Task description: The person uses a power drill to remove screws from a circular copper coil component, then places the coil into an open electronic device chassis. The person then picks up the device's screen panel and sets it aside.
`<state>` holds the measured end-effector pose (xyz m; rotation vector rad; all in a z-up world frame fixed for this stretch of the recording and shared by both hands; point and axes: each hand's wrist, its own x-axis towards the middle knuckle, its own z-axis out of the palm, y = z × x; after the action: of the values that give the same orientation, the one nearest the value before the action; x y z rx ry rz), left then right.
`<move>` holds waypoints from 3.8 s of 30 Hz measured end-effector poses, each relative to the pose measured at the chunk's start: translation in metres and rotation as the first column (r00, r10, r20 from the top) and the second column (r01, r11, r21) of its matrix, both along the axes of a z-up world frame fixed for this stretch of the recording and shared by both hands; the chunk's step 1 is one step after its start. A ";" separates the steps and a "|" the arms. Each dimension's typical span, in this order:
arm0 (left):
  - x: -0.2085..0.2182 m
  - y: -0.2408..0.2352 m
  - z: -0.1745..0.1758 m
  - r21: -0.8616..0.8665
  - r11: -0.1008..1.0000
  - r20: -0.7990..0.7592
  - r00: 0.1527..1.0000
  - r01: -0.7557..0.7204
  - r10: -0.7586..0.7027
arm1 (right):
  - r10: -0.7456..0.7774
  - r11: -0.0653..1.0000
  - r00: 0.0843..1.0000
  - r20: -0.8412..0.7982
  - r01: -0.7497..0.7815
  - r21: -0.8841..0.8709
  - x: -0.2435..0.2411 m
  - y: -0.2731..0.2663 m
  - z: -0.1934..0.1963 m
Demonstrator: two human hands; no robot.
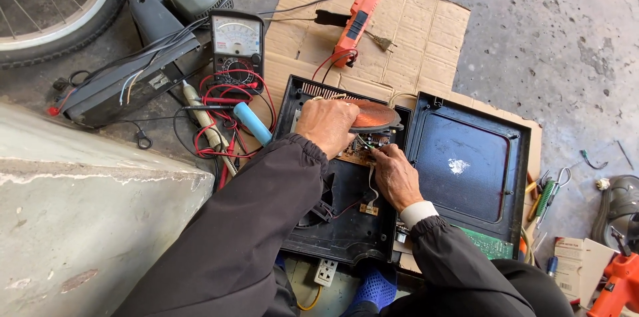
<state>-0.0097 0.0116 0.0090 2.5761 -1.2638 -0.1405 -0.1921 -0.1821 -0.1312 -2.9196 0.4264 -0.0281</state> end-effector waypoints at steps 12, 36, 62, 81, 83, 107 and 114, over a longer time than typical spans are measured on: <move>-0.023 -0.003 -0.018 0.163 0.984 0.066 0.994 0.072 -0.084 | -0.058 0.994 0.998 -0.031 0.055 -0.097 0.011 -0.009 -0.015; -0.109 0.045 -0.026 -0.079 0.981 -0.251 0.956 -0.178 0.153 | -0.741 -0.294 0.581 -0.338 0.172 0.940 -0.020 0.083 0.104; 0.003 0.026 -0.059 0.102 0.580 -0.639 0.394 -0.808 0.661 | -0.714 -0.286 0.583 -0.388 0.263 0.922 -0.013 0.120 0.106; -0.006 0.031 -0.083 -0.064 0.663 -0.542 0.584 -0.746 0.604 | -0.676 -0.264 0.578 -0.456 0.388 0.883 -0.019 0.135 0.081; -0.006 0.032 -0.087 -0.068 0.667 -0.547 0.587 -0.742 0.597 | -0.671 -0.202 0.581 -0.461 0.454 0.868 -0.020 0.135 0.093; -0.023 0.024 -0.103 -0.144 0.734 -0.437 0.708 -0.664 0.554 | -0.689 -0.415 0.461 -0.559 0.383 0.826 -0.026 0.136 0.081; -0.024 0.021 -0.103 -0.154 0.716 -0.457 0.692 -0.681 0.560 | -0.752 -0.403 0.417 -0.510 0.321 0.857 -0.024 0.127 0.107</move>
<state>-0.0340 0.0326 -0.0940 2.3791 -0.1871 -0.2581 -0.2158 -0.0546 -0.0246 -0.8290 1.2658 -0.2647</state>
